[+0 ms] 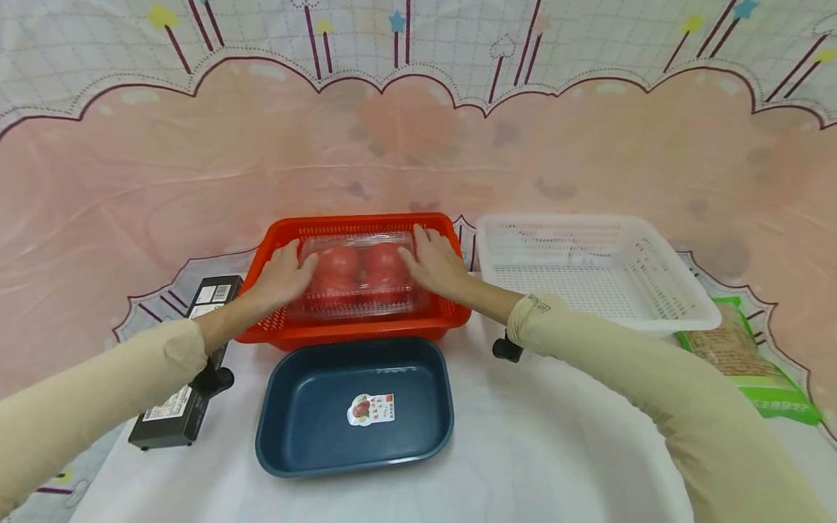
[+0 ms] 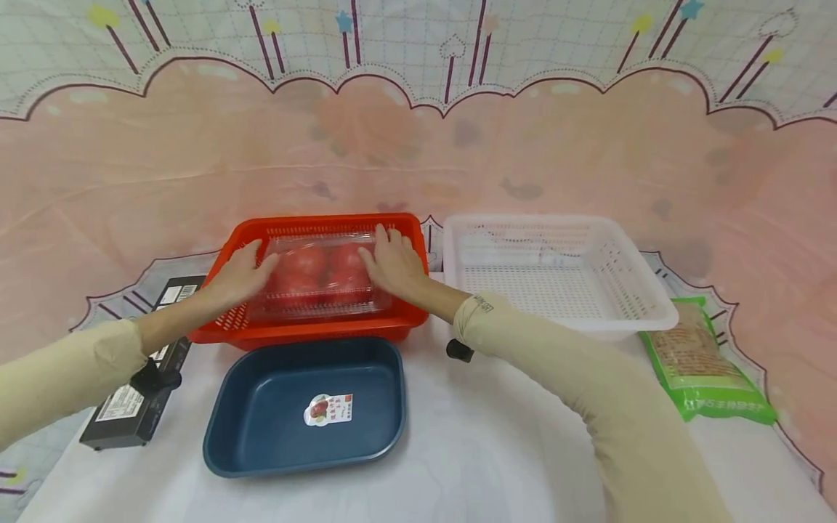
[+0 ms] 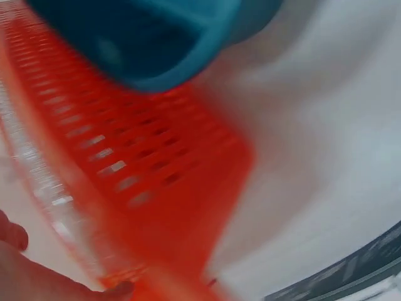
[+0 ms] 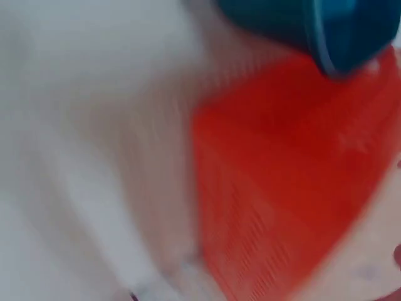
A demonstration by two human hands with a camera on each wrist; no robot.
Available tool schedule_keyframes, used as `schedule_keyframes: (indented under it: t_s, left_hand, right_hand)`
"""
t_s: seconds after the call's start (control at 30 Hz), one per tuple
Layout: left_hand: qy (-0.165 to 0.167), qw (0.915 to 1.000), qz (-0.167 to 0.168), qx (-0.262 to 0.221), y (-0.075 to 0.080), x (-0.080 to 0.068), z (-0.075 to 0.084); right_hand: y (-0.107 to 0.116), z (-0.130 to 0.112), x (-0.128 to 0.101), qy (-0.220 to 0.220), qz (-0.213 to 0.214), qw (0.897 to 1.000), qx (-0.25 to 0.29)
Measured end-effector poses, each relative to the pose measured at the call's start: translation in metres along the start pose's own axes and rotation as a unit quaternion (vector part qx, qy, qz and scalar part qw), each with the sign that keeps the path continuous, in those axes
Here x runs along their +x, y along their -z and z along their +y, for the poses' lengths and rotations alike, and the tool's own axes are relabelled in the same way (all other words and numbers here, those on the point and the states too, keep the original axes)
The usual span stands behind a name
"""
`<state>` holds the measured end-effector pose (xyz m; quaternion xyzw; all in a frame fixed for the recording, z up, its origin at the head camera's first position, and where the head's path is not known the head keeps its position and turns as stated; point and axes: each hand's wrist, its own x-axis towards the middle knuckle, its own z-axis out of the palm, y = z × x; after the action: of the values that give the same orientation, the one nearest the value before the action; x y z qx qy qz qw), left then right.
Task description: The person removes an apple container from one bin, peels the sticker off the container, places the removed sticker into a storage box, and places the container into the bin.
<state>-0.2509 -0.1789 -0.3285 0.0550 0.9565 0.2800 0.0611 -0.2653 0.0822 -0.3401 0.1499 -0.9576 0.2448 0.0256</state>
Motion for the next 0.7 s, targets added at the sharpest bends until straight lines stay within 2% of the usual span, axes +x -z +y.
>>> schedule_keyframes:
  t_s: [0.07,0.13,0.23,0.3,0.33,0.43,0.5,0.6,0.7]
  left_hand:
    - [-0.030,0.9983,0.012,0.049,0.006,-0.002,0.010]
    - [-0.075,0.9901,0.013,0.117,0.011,-0.009,0.021]
    - [-0.143,0.9674,0.021,0.208,0.014,-0.037,0.040]
    - [-0.181,0.9524,0.033,0.243,0.010,-0.066,0.050]
    - [-0.192,0.9482,0.038,0.250,0.005,-0.082,0.054]
    - [-0.205,0.9477,0.041,0.241,-0.018,-0.128,0.056]
    - [-0.210,0.9476,0.041,0.238,-0.037,-0.152,0.051]
    - [-0.207,0.9511,0.029,0.227,-0.059,-0.173,0.045]
    - [-0.201,0.9567,0.016,0.211,-0.070,-0.180,0.041]
  right_hand:
    - [0.010,-0.003,-0.002,0.043,0.023,0.994,-0.098]
    - [0.019,-0.006,-0.011,0.075,0.027,0.983,-0.165]
    - [0.028,-0.011,-0.038,0.095,0.011,0.977,-0.191]
    - [0.029,-0.012,-0.065,0.103,0.008,0.977,-0.187]
    - [0.029,-0.012,-0.080,0.110,0.009,0.978,-0.180]
    - [0.026,-0.005,-0.122,0.127,0.014,0.977,-0.169]
    - [0.023,0.001,-0.145,0.132,0.014,0.978,-0.160]
    - [0.018,0.009,-0.168,0.133,0.010,0.979,-0.152]
    - [0.014,0.015,-0.181,0.135,0.012,0.979,-0.149]
